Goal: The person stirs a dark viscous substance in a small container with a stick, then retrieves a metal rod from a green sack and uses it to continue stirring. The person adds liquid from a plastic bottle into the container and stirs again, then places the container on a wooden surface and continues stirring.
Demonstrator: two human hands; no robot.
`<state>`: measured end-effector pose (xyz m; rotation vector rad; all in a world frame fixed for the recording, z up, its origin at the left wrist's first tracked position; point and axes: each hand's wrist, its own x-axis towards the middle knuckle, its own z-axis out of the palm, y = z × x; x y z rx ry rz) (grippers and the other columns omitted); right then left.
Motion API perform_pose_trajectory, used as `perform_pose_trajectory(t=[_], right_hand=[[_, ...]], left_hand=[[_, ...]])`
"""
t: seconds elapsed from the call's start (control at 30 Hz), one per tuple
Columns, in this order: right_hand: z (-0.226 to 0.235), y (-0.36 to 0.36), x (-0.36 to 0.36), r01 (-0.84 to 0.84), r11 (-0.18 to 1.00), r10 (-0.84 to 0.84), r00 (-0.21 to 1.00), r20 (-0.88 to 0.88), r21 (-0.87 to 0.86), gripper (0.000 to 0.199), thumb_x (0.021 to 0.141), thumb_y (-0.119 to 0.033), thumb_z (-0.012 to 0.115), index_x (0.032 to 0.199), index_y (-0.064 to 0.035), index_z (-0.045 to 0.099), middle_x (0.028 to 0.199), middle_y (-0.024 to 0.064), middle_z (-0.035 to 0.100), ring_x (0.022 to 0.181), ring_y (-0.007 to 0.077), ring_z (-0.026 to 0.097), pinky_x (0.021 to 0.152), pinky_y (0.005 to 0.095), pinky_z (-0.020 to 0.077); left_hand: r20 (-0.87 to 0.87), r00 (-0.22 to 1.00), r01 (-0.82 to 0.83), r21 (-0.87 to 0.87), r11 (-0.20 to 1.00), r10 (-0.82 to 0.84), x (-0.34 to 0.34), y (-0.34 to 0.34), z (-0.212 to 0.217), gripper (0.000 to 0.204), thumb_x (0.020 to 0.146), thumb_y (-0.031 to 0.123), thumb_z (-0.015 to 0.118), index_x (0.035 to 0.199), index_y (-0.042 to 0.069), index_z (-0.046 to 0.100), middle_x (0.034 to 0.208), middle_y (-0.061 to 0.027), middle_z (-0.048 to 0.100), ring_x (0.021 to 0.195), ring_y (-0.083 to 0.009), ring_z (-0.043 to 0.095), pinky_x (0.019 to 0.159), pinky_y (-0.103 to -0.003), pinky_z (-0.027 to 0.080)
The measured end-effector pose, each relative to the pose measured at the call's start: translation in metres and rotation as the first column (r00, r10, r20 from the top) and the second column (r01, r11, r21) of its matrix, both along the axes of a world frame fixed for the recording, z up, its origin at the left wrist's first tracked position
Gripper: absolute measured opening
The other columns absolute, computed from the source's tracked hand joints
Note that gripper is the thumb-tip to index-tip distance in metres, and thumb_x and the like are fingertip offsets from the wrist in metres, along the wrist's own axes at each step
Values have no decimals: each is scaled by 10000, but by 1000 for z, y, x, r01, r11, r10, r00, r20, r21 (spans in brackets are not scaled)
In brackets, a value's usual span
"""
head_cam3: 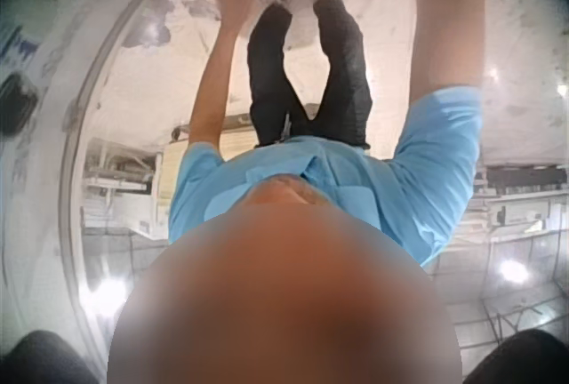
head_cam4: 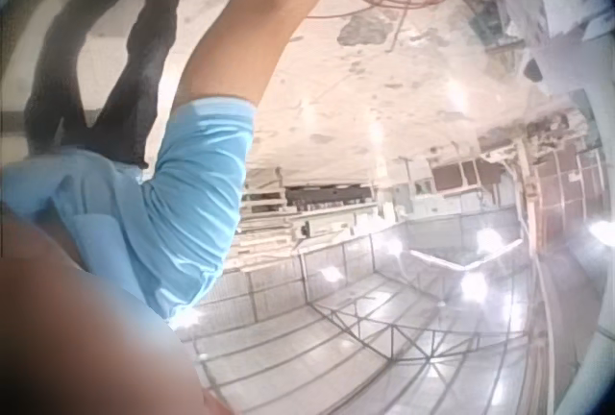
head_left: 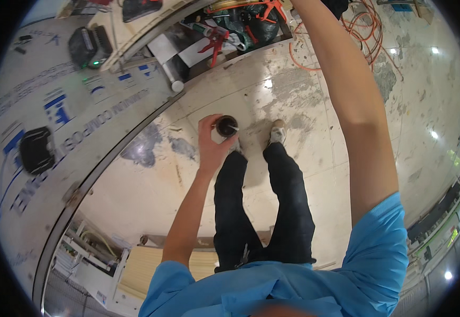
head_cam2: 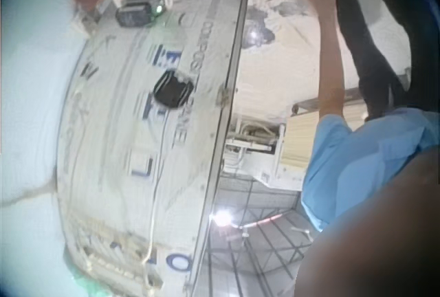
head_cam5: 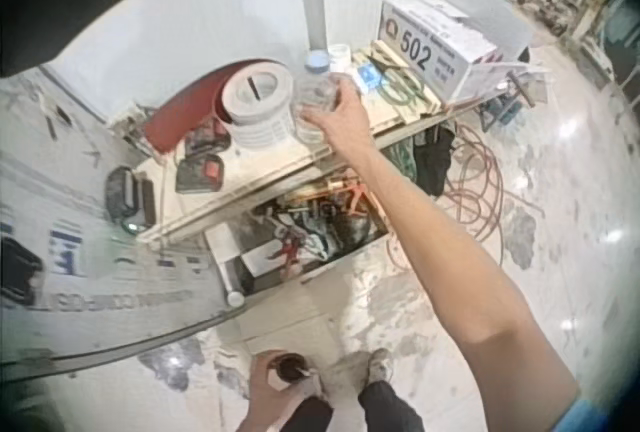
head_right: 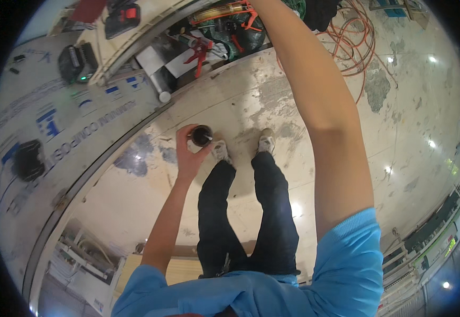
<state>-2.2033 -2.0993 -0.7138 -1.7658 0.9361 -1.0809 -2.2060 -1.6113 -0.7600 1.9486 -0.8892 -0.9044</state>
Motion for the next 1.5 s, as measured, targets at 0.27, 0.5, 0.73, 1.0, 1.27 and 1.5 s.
perform_pose_trajectory(t=[0.27, 0.5, 0.73, 1.0, 1.27, 1.5], right_hand=[[-106, 154, -257, -292, 828, 155, 940, 305, 478, 781, 886, -277, 881, 1522, -33, 498, 1370, 116, 661, 1258, 230, 635, 1083, 396, 509], [-272, 287, -342, 65, 352, 391, 896, -209, 934, 646, 940, -343, 827, 1437, -6, 591, 1189, 64, 738, 1036, 162, 708, 962, 315, 554], [-367, 292, -355, 222, 253, 551, 767, -329, 941, 554, 919, -397, 816, 1262, 23, 705, 1097, 113, 771, 982, 179, 715, 825, 345, 575], [-377, 317, -360, 170, 515, 562, 673, -480, 840, 493, 996, -291, 780, 1335, 41, 643, 1129, 128, 791, 1071, 184, 739, 958, 359, 564], [-304, 299, -338, -101, 927, 371, 390, -843, 361, 609, 861, -392, 888, 1346, -139, 619, 1021, 177, 766, 854, 394, 752, 774, 479, 572], [-227, 276, -289, -474, 878, 38, 204, -978, -65, 468, 853, -310, 875, 1195, -104, 630, 939, 131, 736, 859, 354, 762, 737, 471, 601]], left_hand=[[43, 992, 119, -4, 993, -118, 16, 0, -151, 689, 744, 66, 927, 1364, 80, 626, 1299, -97, 607, 1204, -263, 632, 1017, -390, 518], [27, 990, 143, -63, 988, -142, 22, -11, -256, 659, 764, 77, 921, 1363, 84, 645, 1324, -104, 609, 1205, -267, 642, 1013, -384, 528], [126, 977, 191, -163, 968, -172, 39, -20, -338, 660, 754, 80, 933, 1352, 76, 655, 1337, -103, 611, 1211, -258, 641, 1044, -386, 521], [147, 969, 225, -192, 955, -199, 16, -16, -393, 681, 750, 68, 919, 1374, 72, 644, 1346, -116, 609, 1243, -270, 629, 1065, -393, 525], [292, 907, 388, -295, 873, -304, -34, -67, -383, 690, 733, 149, 950, 1355, 119, 652, 1366, -103, 662, 1267, -340, 625, 1124, -467, 473], [484, 815, 493, -288, 821, -320, -31, -110, -352, 701, 692, 176, 971, 1316, 154, 653, 1302, -69, 707, 1272, -322, 629, 1101, -487, 467]])
